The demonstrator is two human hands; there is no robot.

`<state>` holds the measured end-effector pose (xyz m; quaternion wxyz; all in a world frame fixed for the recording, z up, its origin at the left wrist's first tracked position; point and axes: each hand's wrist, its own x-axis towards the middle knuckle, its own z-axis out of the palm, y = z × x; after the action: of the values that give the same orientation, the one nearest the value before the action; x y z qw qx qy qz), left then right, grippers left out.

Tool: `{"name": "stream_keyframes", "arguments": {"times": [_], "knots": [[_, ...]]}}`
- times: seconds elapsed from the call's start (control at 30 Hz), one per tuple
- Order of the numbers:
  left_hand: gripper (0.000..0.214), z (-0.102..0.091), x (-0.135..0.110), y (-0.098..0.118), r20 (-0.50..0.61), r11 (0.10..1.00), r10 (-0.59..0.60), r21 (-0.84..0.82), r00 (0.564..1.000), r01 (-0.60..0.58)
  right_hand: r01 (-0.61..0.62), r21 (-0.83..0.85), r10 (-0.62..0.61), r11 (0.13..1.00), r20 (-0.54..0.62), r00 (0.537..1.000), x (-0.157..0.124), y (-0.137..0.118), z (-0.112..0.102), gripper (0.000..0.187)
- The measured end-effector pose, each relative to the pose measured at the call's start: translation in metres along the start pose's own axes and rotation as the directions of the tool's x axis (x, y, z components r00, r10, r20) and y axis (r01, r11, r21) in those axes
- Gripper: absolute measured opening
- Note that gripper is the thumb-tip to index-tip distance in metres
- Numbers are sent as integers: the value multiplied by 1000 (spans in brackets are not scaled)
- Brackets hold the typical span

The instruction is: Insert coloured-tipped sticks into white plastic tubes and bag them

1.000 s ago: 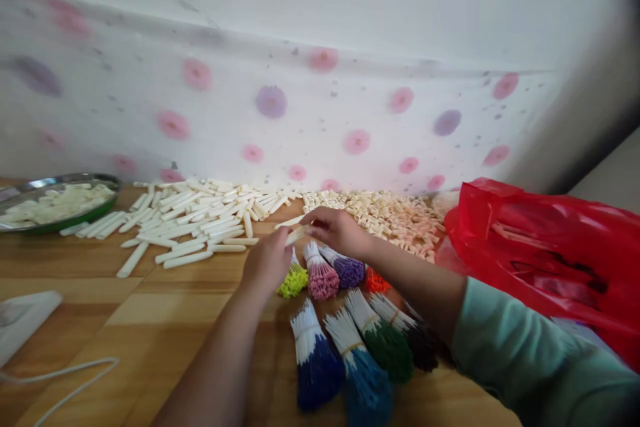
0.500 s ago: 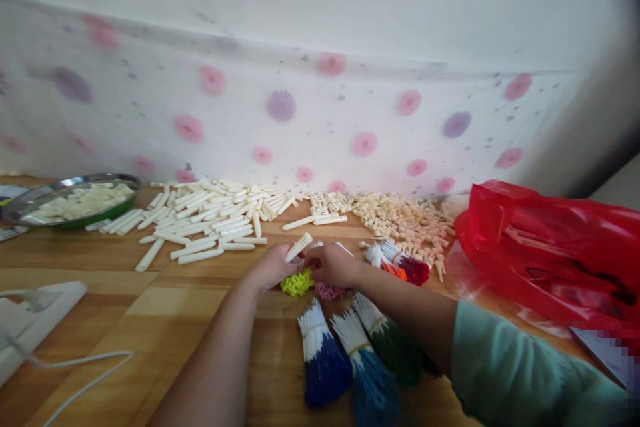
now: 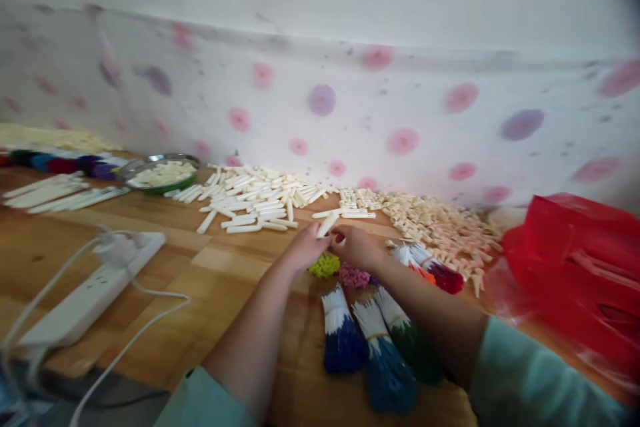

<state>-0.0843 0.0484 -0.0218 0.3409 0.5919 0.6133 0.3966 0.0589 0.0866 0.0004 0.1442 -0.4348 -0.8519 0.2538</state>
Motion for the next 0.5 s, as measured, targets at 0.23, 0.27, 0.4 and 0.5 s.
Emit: {"name": "stream_keyframes", "arguments": {"times": [0.23,0.27,0.4,0.5], "knots": [[34,8,-129,39,34,992,110,-66,993,-108,325,528,-406,784,40,913,-86,-21,-2,47],[40,11,-151,39,45,983,140,-124,989,-133,334,601,-454,726,55,889,-100,-27,4,41],[62,24,-226,11,59,967,92,-242,994,-76,303,759,-587,577,127,799,-142,-51,27,15],[67,19,-278,-30,141,976,-48,-202,989,76,343,756,-628,558,114,770,-162,-49,24,14]]}}
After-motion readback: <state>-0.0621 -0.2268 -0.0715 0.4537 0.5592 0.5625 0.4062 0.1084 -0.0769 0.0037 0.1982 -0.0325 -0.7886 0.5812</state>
